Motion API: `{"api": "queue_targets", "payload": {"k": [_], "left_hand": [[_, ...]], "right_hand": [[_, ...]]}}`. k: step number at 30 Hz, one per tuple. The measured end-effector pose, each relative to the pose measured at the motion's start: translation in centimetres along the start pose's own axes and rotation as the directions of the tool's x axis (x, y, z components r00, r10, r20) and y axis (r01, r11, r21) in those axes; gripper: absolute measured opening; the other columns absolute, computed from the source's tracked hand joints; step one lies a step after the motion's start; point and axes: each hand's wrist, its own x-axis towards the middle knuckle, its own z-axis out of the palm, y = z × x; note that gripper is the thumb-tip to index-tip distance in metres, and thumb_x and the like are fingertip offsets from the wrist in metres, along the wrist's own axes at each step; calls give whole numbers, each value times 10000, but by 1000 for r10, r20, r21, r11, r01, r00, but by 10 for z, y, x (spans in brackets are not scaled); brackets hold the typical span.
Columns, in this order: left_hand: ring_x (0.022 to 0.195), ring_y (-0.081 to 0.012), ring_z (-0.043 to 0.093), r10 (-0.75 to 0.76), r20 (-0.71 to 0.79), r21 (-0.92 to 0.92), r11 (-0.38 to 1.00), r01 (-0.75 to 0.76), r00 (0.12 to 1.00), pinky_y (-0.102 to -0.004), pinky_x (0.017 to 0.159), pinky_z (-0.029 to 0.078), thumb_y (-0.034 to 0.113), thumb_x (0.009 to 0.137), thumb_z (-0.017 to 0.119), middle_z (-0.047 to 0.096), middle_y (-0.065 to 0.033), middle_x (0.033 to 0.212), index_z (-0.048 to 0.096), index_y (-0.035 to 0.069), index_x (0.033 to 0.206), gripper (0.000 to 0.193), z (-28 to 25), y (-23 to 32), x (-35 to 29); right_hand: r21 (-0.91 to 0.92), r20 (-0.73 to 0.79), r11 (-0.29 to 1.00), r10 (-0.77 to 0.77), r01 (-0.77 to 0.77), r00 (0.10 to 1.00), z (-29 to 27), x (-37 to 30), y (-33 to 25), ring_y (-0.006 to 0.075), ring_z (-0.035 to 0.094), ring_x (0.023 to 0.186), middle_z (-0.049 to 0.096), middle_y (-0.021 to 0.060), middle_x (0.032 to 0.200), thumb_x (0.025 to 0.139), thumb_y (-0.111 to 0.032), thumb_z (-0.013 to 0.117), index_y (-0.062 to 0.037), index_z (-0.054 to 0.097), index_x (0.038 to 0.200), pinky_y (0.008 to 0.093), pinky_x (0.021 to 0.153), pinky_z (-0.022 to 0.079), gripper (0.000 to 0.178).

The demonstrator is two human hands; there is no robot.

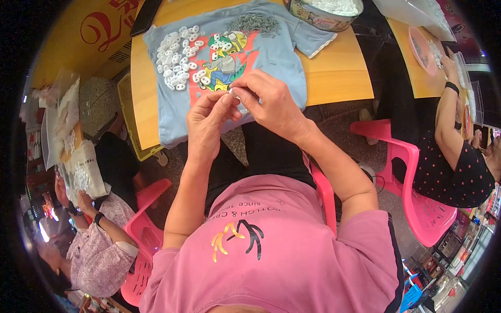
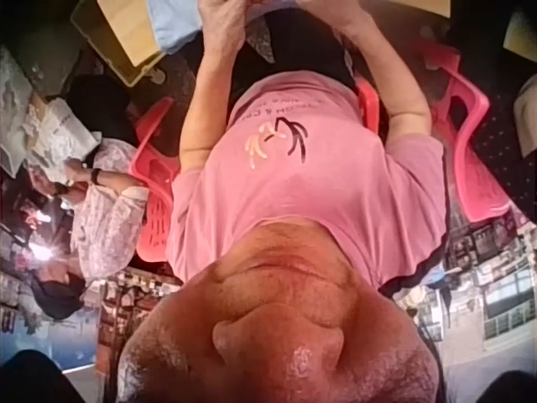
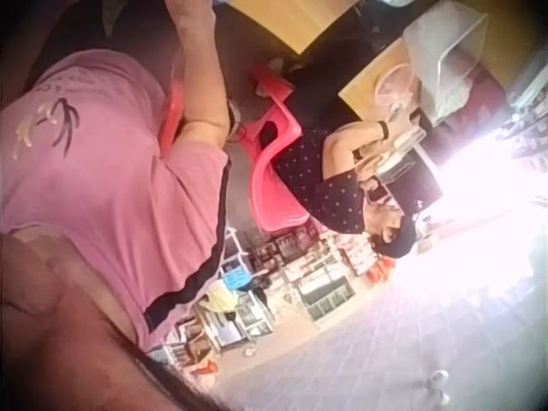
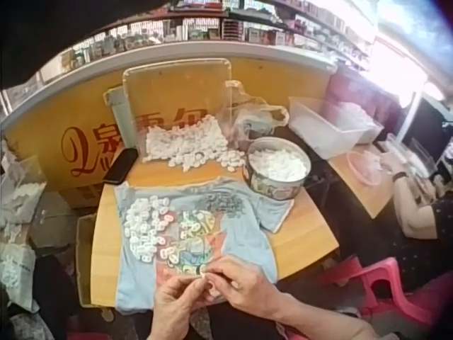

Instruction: Assembling small white plastic button components at a workbench.

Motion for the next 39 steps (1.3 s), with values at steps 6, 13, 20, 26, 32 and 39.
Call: {"api": "queue_targets", "payload": {"k": [6, 13, 20, 26, 32, 39], "left_hand": [[765, -113, 641, 26, 57, 74, 997, -30, 998, -243, 668, 525, 93, 922, 654, 662, -66, 893, 603, -23, 1047, 178, 3, -5, 2], [761, -120, 638, 1, 48, 75, 997, -4, 999, -243, 677, 521, 92, 921, 654, 648, -61, 895, 588, -18, 1022, 163, -1, -10, 8], [746, -133, 637, -29, 36, 10, 1000, 29, 999, -262, 683, 522, 117, 934, 635, 644, -68, 896, 581, -11, 1012, 160, -5, -7, 11], [754, -137, 642, -49, 43, -40, 998, 51, 998, -263, 692, 524, 123, 932, 636, 647, -72, 895, 581, -10, 1010, 164, -8, -8, 12], [760, -134, 647, -69, 30, -98, 993, 72, 997, -258, 697, 522, 123, 928, 641, 654, -68, 898, 585, -1, 1001, 153, -14, -8, 13], [755, -135, 648, -60, 34, -126, 990, 64, 998, -258, 694, 520, 134, 927, 645, 656, -72, 898, 586, 0, 998, 163, -15, -9, 14]], "right_hand": [[-102, 1, 986, -131, 131, 991, -7, -3, 3, 186, 638, 718, 639, 119, 888, 856, 12, 654, 33, 636, 968, 280, 617, 510, 115], [-151, 102, 972, -168, 182, 981, -26, 8, 12, 193, 631, 717, 644, 108, 869, 841, -1, 658, 27, 648, 953, 296, 635, 495, 116], [-489, 141, 869, -9, 77, 990, -65, 39, 46, 305, 624, 764, 648, 148, 876, 847, -62, 649, 7, 656, 930, 374, 689, 488, 109], [-613, 257, 790, 155, 36, 954, -66, 57, 40, 356, 627, 823, 650, 183, 860, 832, -123, 648, 16, 635, 878, 415, 722, 489, 147], [-660, 367, 750, 264, 50, 892, -69, 72, 41, 356, 648, 787, 657, 176, 778, 806, -87, 612, 19, 604, 832, 418, 703, 496, 109], [-634, 308, 754, 44, 171, 950, -67, 56, 53, 367, 641, 788, 655, 191, 853, 818, -61, 593, 25, 629, 924, 429, 722, 498, 141]]}}
